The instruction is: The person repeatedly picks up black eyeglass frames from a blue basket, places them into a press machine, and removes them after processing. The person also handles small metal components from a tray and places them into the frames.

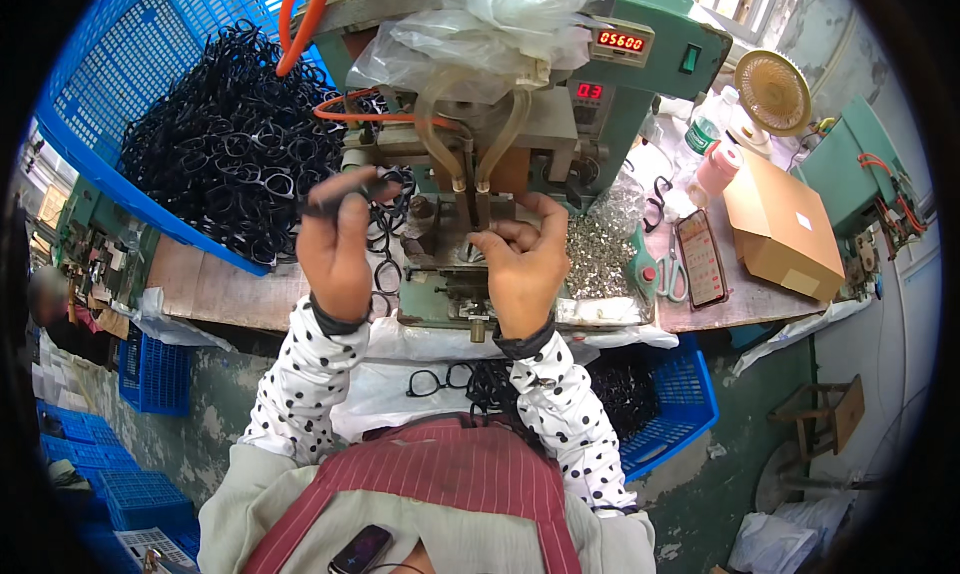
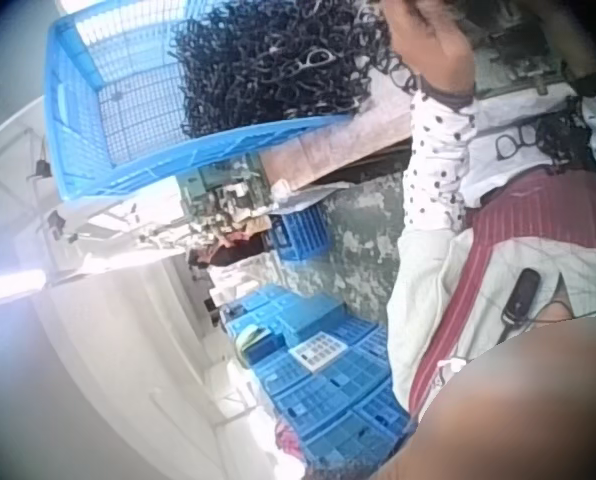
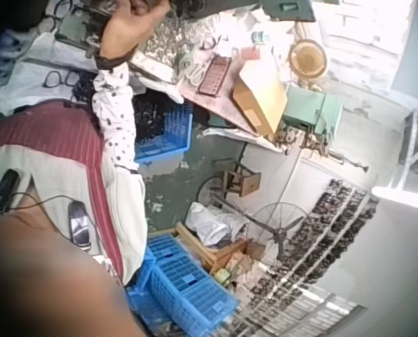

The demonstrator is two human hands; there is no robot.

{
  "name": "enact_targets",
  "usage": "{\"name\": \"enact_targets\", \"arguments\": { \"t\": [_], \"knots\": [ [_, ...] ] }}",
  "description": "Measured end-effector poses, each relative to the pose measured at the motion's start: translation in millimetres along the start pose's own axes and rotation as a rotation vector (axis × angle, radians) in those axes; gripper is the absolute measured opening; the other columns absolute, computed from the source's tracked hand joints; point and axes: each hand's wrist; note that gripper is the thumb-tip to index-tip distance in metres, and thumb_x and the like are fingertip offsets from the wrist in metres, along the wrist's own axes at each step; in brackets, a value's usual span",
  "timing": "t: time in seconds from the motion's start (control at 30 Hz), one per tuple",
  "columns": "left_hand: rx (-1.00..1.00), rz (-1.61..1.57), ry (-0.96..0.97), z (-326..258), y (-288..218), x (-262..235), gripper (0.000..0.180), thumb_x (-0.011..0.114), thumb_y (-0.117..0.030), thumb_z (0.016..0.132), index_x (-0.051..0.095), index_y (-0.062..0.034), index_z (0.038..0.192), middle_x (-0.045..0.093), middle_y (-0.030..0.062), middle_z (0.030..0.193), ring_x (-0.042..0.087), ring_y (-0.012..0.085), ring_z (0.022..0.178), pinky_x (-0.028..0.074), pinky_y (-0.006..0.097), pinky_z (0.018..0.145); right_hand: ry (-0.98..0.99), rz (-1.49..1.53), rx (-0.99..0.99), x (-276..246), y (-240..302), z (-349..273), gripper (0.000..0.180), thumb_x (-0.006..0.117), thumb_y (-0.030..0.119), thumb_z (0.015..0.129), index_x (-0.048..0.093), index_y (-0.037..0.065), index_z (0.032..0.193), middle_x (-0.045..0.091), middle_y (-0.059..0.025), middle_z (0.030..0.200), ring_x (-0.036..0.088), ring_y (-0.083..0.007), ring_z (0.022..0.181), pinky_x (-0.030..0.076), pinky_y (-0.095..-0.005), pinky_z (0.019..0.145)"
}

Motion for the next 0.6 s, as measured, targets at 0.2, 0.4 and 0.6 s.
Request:
{"name": "enact_targets", "arguments": {
  "t": [0.2, 0.4, 0.6],
  "knots": [
    [0.657, 0.113, 0.482, -46, 14, 18, 0.036, 0.06, 0.0, 0.083, 0.059, -0.0008, 0.119, 0.064, 0.0153, 0.116, 0.063, 0.0296, 0.105, 0.049, 0.043, 0.094, 0.041, -0.269, -0.188, -27, -3, 18, 0.048, 0.072, 0.001, 0.075, 0.054, 0.001, 0.119, 0.07, -0.01, 0.091, 0.064, -0.017, 0.078, 0.049, -0.0279, 0.071],
    [0.633, 0.11, 0.606, -52, 29, 33, 0.046, 0.062, 0.004, 0.076, 0.058, -0.0011, 0.122, 0.062, 0.0156, 0.123, 0.062, 0.0305, 0.108, 0.048, 0.047, 0.097, -0.156, -0.927, -0.17, -153, -72, 62, 0.028, 0.072, 0.016, 0.08, 0.065, 0.009, 0.106, 0.069, -0.0086, 0.08, 0.065, -0.023, 0.072, 0.049, -0.0337, 0.065],
    [0.63, 0.151, 0.611, -55, 33, 31, 0.045, 0.06, 0.003, 0.077, 0.059, -0.0018, 0.122, 0.061, 0.0155, 0.125, 0.063, 0.0298, 0.107, 0.048, 0.048, 0.096, 0.085, -1.395, -0.16, -157, -67, 29, 0.021, 0.072, 0.024, 0.08, 0.065, 0.007, 0.09, 0.066, -0.012, 0.084, 0.064, -0.0335, 0.079, 0.05, -0.0431, 0.067]
  ]
}}
Point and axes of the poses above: each hand's wrist, its own z-axis towards the middle knuckle, its own x-axis out of the palm, y = z × x
